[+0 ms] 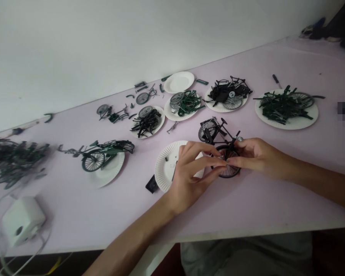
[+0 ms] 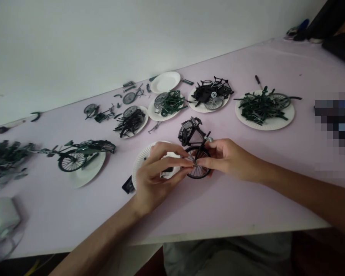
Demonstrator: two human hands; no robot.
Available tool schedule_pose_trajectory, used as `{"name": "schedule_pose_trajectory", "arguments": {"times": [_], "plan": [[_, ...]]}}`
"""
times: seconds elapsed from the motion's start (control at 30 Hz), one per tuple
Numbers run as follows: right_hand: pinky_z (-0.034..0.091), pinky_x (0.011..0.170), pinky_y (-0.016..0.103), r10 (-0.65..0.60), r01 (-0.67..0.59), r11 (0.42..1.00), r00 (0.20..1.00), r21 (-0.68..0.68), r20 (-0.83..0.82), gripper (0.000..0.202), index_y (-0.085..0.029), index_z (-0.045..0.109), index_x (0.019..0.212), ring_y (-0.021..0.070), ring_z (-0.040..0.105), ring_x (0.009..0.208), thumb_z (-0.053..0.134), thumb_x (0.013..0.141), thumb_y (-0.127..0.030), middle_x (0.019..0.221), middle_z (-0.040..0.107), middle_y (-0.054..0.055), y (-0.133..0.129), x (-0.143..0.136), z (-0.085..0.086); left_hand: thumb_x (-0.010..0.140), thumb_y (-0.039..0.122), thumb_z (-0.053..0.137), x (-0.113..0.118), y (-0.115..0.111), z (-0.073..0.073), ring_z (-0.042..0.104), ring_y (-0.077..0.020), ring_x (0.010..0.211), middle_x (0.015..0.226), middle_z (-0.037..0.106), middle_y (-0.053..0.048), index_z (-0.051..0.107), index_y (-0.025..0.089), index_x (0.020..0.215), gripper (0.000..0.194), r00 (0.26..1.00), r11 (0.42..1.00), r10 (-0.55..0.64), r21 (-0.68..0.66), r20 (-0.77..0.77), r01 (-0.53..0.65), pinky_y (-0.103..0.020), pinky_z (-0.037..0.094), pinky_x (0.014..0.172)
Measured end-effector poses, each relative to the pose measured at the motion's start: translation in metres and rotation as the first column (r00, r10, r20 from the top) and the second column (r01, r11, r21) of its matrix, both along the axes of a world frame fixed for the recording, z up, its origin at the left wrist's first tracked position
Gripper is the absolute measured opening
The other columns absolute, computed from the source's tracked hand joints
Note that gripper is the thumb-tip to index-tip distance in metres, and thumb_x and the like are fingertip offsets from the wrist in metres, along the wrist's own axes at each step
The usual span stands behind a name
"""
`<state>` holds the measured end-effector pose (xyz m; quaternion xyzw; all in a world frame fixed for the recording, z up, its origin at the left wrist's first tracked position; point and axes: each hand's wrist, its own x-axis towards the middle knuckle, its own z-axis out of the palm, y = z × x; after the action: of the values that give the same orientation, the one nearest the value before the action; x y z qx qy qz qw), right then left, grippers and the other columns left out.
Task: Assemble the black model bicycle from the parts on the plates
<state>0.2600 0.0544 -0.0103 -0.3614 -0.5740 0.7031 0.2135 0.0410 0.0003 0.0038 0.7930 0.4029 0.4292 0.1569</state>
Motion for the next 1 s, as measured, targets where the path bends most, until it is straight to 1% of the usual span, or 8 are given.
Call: {"name": "schedule_pose_trajectory", "arguments": {"times": [0.1,0.2,0.33,0.5,0.63,0.73,0.87,1.0], "plan": [[0.059,0.080,0.035,0.004,-0.004,1.000,1.000,0.005,0.009,0.039,-0.017,0.077,0.104,0.0229,0.073,0.090,0.078,0.084,-0.051,0.099,0.079,0.008,-0.0019,-0.0012,-0.0004,0.090,0.021,0.080,0.0040,0.0028,-0.0050,0.066,-0.0203,0.097,0.101,0.073,-0.004,0.076,0.023,0.094,0.006,1.000,0.999,0.015,-0.035,0.015,-0.015,-0.041,0.046,0.087],[0.059,0.079,0.034,-0.023,0.023,1.000,0.999,0.001,0.033,0.038,-0.016,0.076,0.103,0.0235,0.074,0.092,0.080,0.083,-0.049,0.099,0.079,0.008,-0.0015,-0.0017,0.0004,0.091,0.023,0.078,0.0047,0.0030,-0.0077,0.065,-0.0204,0.097,0.100,0.073,-0.004,0.076,0.024,0.093,0.003,0.999,0.998,0.018,-0.065,0.030,-0.016,-0.041,0.046,0.088],[0.060,0.081,0.034,-0.040,0.040,0.999,0.999,-0.015,0.015,0.039,-0.017,0.076,0.110,0.0244,0.074,0.097,0.080,0.083,-0.044,0.104,0.080,0.008,0.0008,-0.0024,0.0019,0.092,0.023,0.077,0.0046,0.0022,-0.0087,0.065,-0.0206,0.097,0.101,0.073,-0.004,0.077,0.025,0.090,0.002,0.998,0.995,0.041,-0.091,0.038,-0.037,-0.043,0.046,0.090],[0.062,0.080,0.035,-0.035,0.035,0.999,0.999,-0.009,0.016,0.042,-0.016,0.076,0.115,0.0250,0.075,0.096,0.081,0.082,-0.041,0.104,0.080,0.009,0.0021,-0.0024,0.0013,0.091,0.020,0.078,0.0051,0.0021,-0.0101,0.065,-0.0205,0.099,0.102,0.074,-0.003,0.077,0.026,0.089,0.006,0.996,0.994,0.070,-0.092,0.049,-0.065,-0.043,0.045,0.090],[0.062,0.078,0.035,-0.043,0.043,0.999,0.999,-0.010,0.011,0.039,-0.017,0.077,0.112,0.0235,0.074,0.092,0.083,0.081,-0.040,0.099,0.079,0.008,0.0016,-0.0022,-0.0002,0.091,0.019,0.078,0.0045,0.0023,-0.0097,0.064,-0.0198,0.098,0.103,0.074,-0.003,0.078,0.025,0.090,0.006,0.998,0.992,0.058,-0.111,0.036,-0.053,-0.042,0.043,0.088],[0.062,0.074,0.032,-0.072,0.072,0.996,0.997,-0.046,0.006,0.036,-0.017,0.078,0.109,0.0209,0.073,0.086,0.083,0.081,-0.040,0.094,0.078,0.006,0.0009,-0.0024,-0.0001,0.092,0.021,0.078,0.0030,0.0028,-0.0081,0.064,-0.0198,0.099,0.103,0.073,-0.003,0.077,0.025,0.090,0.005,0.999,0.993,0.042,-0.109,0.008,-0.041,-0.041,0.042,0.088],[0.060,0.070,0.030,-0.093,0.091,0.990,0.996,-0.110,-0.011,0.032,-0.017,0.078,0.102,0.0189,0.072,0.083,0.082,0.083,-0.042,0.094,0.078,0.006,0.0002,-0.0029,0.0005,0.091,0.019,0.078,0.0007,0.0033,-0.0053,0.064,-0.0206,0.100,0.104,0.072,-0.004,0.076,0.024,0.093,0.005,1.000,0.992,0.010,-0.128,-0.027,-0.013,-0.041,0.041,0.088],[0.060,0.067,0.029,-0.093,0.091,0.989,0.995,-0.117,-0.018,0.031,-0.016,0.077,0.099,0.0185,0.072,0.080,0.082,0.083,-0.043,0.092,0.078,0.005,0.0002,-0.0034,0.0003,0.093,0.017,0.075,-0.0007,0.0030,-0.0025,0.063,-0.0205,0.102,0.105,0.070,-0.004,0.075,0.024,0.095,0.007,0.999,0.987,-0.010,-0.160,-0.050,0.002,-0.040,0.039,0.088]]}}
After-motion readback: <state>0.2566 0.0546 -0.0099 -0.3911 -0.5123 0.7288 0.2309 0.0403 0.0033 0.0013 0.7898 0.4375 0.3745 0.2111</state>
